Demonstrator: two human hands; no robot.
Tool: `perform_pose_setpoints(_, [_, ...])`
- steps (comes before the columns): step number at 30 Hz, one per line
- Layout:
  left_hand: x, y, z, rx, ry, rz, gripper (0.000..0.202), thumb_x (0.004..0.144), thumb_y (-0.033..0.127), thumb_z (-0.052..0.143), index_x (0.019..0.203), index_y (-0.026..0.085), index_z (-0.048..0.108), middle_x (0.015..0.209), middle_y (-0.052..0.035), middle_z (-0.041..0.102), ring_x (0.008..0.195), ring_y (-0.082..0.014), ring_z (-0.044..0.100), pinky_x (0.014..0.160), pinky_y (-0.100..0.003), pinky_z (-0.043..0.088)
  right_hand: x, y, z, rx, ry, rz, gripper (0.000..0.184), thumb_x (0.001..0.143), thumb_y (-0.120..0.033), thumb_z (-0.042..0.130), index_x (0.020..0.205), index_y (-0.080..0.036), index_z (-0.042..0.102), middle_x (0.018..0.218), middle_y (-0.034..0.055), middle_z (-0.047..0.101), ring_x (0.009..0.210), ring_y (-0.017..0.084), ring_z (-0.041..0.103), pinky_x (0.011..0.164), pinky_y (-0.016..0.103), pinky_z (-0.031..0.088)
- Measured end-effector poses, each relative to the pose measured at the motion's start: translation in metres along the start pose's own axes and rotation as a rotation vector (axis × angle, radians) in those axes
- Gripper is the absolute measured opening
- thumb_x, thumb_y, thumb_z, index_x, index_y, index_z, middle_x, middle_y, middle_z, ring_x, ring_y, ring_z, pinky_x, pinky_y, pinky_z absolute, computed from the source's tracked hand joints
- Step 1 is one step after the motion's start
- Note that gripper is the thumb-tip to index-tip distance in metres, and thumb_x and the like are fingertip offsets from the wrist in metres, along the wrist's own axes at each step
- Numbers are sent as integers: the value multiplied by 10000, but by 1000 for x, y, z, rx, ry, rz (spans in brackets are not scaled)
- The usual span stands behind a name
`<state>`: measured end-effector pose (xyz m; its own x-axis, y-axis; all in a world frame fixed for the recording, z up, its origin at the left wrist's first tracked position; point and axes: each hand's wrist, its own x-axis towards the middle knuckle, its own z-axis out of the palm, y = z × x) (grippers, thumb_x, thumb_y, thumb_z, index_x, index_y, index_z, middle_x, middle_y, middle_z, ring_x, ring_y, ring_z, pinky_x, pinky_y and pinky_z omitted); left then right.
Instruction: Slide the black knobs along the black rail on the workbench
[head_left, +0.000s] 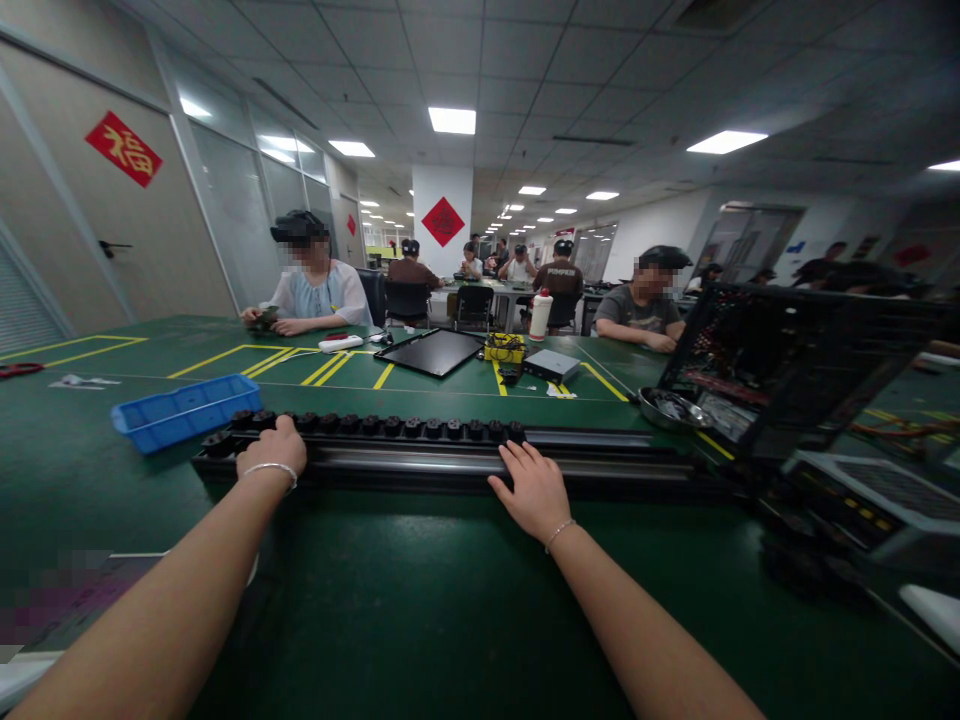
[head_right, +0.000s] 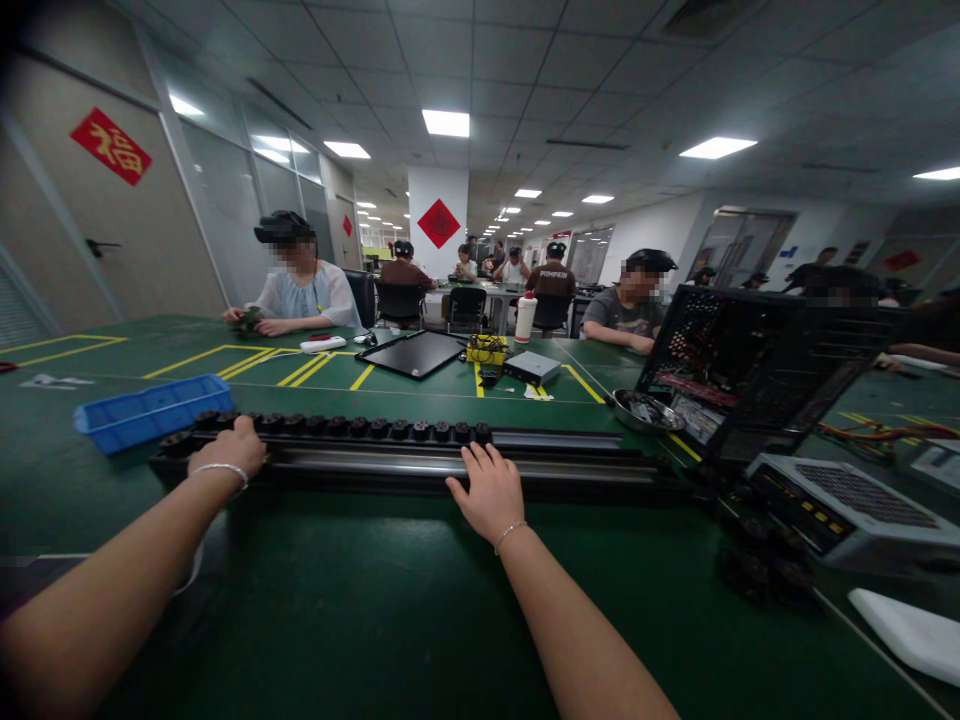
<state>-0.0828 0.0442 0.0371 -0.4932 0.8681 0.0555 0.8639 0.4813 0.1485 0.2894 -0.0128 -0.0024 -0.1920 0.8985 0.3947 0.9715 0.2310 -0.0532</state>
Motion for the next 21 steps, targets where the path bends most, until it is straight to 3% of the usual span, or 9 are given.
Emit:
perform_pose_setpoints(14, [0, 3, -1, 2, -10, -20, 438, 778, 354, 336, 1132, 110, 421, 1178, -241, 497, 1044, -372, 507, 771, -483, 396, 0, 0, 0, -3, -13, -1, 558, 845, -532, 285, 1283, -217, 427, 1350, 49, 411, 1238, 232, 308, 941, 370, 263])
perform_pose_setpoints(21, [5, 0, 0, 55, -46, 8, 434, 760, 357, 374, 1101, 124, 510, 1206, -223, 476, 1054, -376, 499, 782, -476, 401, -1, 0, 1, -2, 0, -1, 551, 846, -528, 293, 1287, -225, 421, 1350, 41, 411, 1237, 225, 309, 944, 371, 261])
